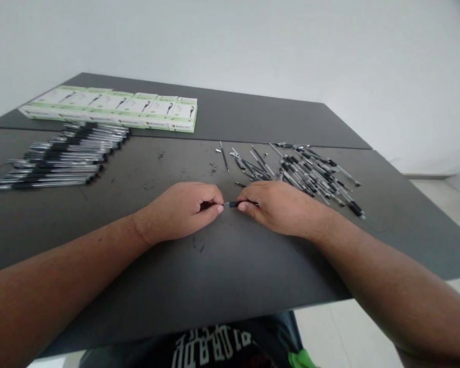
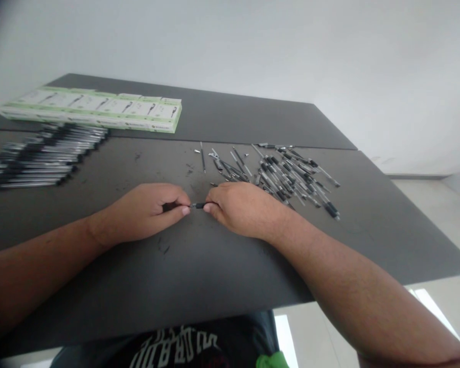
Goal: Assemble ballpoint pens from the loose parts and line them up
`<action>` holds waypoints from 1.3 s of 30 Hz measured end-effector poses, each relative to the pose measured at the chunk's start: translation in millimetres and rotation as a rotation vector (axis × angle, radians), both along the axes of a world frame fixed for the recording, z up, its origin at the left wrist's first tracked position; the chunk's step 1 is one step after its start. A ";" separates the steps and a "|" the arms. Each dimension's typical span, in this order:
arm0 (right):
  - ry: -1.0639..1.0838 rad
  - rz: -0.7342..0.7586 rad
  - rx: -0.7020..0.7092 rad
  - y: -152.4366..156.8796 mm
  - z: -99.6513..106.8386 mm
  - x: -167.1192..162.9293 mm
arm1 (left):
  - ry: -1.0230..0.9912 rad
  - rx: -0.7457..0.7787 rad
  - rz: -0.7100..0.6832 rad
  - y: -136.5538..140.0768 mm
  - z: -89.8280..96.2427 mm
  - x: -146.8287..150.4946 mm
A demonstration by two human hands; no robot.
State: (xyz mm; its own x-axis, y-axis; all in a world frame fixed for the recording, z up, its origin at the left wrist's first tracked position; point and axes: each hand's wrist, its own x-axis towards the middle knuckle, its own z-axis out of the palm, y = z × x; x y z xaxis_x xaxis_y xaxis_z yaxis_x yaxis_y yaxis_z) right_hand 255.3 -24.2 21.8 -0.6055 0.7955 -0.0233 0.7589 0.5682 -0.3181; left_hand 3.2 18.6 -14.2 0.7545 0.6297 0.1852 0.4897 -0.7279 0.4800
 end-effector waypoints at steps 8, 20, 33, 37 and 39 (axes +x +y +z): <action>-0.011 -0.015 0.005 -0.5 0.8 0.8 | -0.008 0.013 -0.003 -0.2 -0.5 1.1; -0.006 -0.030 -0.005 -0.9 0.8 0.5 | -0.010 0.014 -0.009 -0.5 -0.9 1.7; -0.018 -0.014 -0.010 -0.4 -0.9 0.2 | -0.013 0.015 -0.020 -0.1 -1.0 1.3; 0.010 0.009 -0.019 -0.3 -1.7 -0.1 | -0.017 0.018 -0.021 -0.2 -1.4 1.0; 0.051 -0.033 -0.032 -0.7 -2.1 0.3 | -0.016 0.016 -0.019 -0.5 -1.1 1.1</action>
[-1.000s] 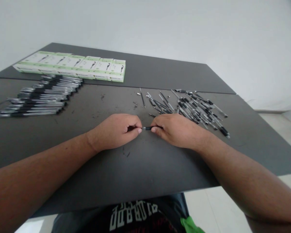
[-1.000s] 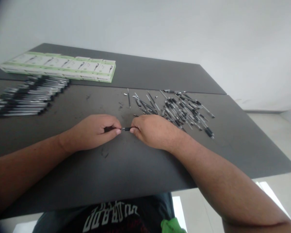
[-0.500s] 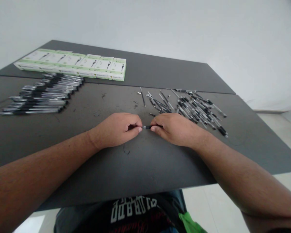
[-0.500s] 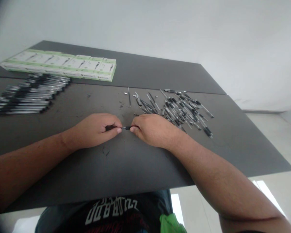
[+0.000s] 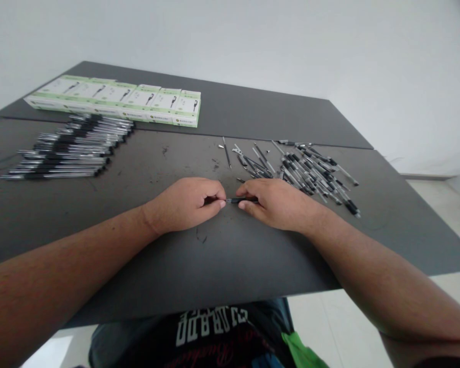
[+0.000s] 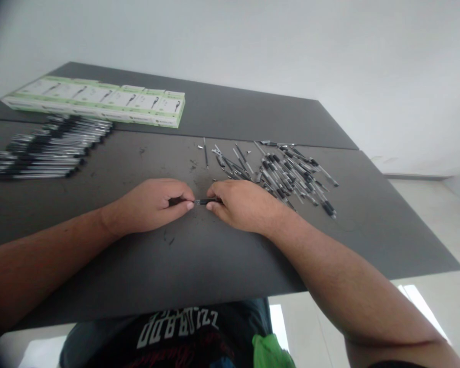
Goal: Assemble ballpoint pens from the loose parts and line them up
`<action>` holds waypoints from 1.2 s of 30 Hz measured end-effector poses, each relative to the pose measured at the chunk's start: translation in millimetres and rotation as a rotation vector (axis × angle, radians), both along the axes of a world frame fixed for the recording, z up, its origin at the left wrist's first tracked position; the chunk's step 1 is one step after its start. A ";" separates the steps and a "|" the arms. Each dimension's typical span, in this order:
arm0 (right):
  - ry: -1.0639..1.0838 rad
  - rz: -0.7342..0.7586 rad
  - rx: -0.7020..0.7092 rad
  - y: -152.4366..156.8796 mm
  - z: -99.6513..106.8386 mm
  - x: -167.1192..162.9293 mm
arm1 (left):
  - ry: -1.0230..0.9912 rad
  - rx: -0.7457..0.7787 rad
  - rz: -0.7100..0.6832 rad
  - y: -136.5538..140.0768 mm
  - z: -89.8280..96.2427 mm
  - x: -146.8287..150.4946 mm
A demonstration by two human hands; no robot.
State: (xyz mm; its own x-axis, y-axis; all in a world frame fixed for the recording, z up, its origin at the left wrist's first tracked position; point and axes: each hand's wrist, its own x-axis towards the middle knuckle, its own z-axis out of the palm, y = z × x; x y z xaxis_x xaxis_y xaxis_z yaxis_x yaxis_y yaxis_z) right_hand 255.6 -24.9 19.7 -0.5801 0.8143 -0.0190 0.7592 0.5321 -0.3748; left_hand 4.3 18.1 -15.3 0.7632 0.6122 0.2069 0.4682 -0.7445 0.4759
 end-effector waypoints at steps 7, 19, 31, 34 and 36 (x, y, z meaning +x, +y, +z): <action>-0.067 0.041 0.022 0.4 1.0 0.1 | 0.008 -0.012 0.002 -0.5 1.1 0.7; -0.037 0.027 0.026 1.3 -0.9 1.0 | -0.006 -0.024 0.009 0.4 -0.3 -0.5; -0.048 0.032 0.037 1.1 -1.1 1.0 | -0.008 -0.018 0.003 1.1 -1.0 0.1; -0.019 0.060 0.041 1.8 -3.2 1.4 | -0.013 -0.027 0.003 1.2 -1.4 0.4; 0.025 0.026 0.032 1.9 -3.9 2.0 | -0.011 -0.034 0.004 1.2 -1.5 0.5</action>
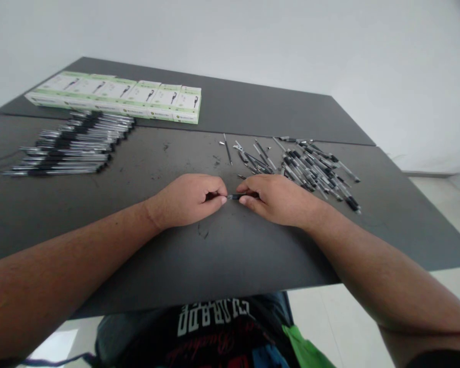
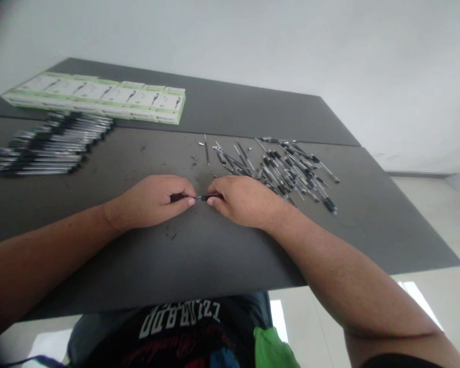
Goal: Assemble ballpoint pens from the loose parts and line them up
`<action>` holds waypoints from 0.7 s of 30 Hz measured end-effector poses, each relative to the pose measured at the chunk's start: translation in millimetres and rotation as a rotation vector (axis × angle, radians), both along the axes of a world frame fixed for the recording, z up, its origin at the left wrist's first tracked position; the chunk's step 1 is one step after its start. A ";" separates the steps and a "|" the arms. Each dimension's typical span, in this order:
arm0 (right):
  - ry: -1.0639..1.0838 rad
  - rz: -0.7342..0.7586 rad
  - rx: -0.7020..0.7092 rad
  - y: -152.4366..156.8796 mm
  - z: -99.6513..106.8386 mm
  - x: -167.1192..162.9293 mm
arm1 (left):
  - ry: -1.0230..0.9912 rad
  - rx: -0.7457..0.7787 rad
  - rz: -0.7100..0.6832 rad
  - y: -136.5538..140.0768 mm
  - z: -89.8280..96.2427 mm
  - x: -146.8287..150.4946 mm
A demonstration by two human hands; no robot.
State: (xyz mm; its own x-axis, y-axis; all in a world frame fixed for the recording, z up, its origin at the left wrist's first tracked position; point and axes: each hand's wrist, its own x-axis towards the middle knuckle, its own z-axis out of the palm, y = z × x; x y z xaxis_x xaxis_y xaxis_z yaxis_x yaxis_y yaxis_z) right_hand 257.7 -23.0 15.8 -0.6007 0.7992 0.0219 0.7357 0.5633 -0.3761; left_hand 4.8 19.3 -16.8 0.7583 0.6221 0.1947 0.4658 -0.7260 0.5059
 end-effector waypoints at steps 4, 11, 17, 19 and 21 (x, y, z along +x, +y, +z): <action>-0.014 -0.047 -0.003 0.0 0.8 0.4 | 0.000 0.003 0.004 0.3 -0.3 -0.7; -0.028 0.020 0.005 0.5 0.1 -0.4 | -0.025 0.029 -0.004 0.0 -0.6 -0.6; -0.049 -0.014 0.015 -0.5 0.4 -1.2 | -0.020 0.026 -0.004 0.0 -1.0 -0.9; -0.075 0.026 0.020 -0.2 0.6 -1.8 | -0.016 0.019 0.000 0.2 -0.9 -0.9; -0.065 0.043 0.012 0.1 0.4 -2.0 | -0.011 0.019 0.003 0.2 -0.7 -0.9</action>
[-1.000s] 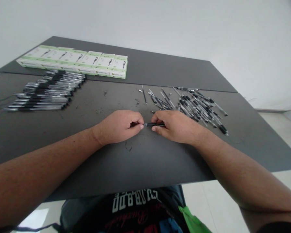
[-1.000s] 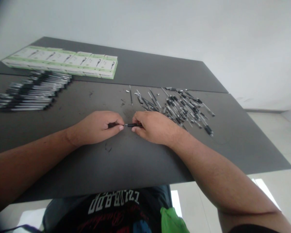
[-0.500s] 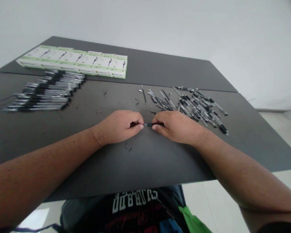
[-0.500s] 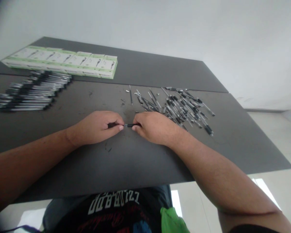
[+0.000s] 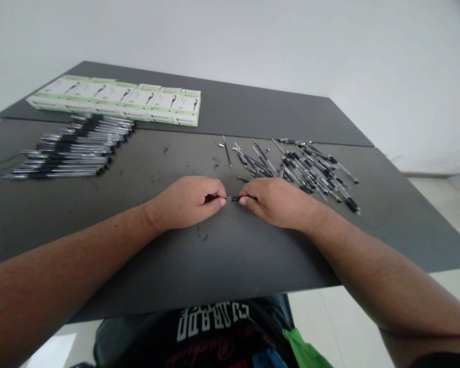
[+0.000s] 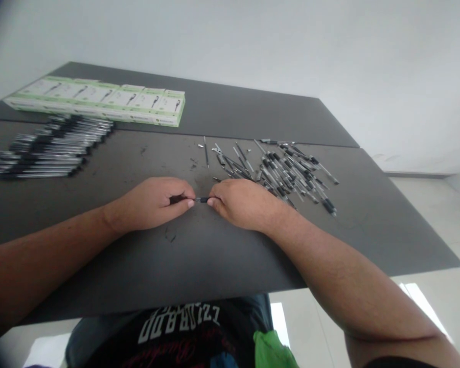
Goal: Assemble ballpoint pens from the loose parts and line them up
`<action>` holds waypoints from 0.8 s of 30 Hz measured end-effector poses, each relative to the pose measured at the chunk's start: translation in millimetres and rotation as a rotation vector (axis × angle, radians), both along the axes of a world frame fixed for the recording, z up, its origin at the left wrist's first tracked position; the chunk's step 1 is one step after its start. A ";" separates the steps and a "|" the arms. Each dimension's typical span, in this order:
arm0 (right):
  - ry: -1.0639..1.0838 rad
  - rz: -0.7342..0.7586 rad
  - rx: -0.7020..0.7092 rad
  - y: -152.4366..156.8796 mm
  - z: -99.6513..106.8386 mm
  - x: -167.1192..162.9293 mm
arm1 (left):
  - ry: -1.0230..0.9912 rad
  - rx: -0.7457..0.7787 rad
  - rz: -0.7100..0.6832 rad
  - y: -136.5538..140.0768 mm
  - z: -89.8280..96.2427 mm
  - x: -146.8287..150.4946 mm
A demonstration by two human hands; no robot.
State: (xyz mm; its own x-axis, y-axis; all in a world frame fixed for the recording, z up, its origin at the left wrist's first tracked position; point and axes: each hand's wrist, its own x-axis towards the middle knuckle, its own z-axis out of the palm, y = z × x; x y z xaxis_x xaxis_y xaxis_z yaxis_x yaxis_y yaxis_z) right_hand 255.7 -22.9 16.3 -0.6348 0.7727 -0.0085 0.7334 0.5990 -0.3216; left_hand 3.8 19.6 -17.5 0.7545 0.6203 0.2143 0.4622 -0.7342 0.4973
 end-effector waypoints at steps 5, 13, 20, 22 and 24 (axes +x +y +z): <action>0.067 -0.082 -0.025 -0.2 0.1 0.3 | 0.010 0.013 -0.011 -0.3 0.0 -0.1; -0.008 -0.007 -0.018 0.3 0.9 -0.5 | 0.015 0.003 -0.010 -0.3 0.1 0.1; 0.015 -0.072 -0.018 -0.6 1.8 0.4 | 0.008 0.013 -0.011 -0.4 -0.4 -1.0; -0.017 -0.032 -0.018 -0.4 2.0 0.0 | 0.008 0.015 -0.009 -0.5 -0.1 -0.7; -0.006 -0.007 -0.024 -0.1 1.5 -0.2 | 0.009 0.006 -0.005 -0.5 0.3 -0.2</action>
State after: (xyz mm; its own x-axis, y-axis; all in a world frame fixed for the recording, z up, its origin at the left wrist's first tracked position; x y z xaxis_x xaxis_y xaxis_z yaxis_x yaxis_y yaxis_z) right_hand 255.5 -23.0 17.8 -0.6296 0.7763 -0.0311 0.7393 0.5863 -0.3311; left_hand 3.6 19.0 -17.3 0.7596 0.6151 0.2115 0.4627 -0.7396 0.4888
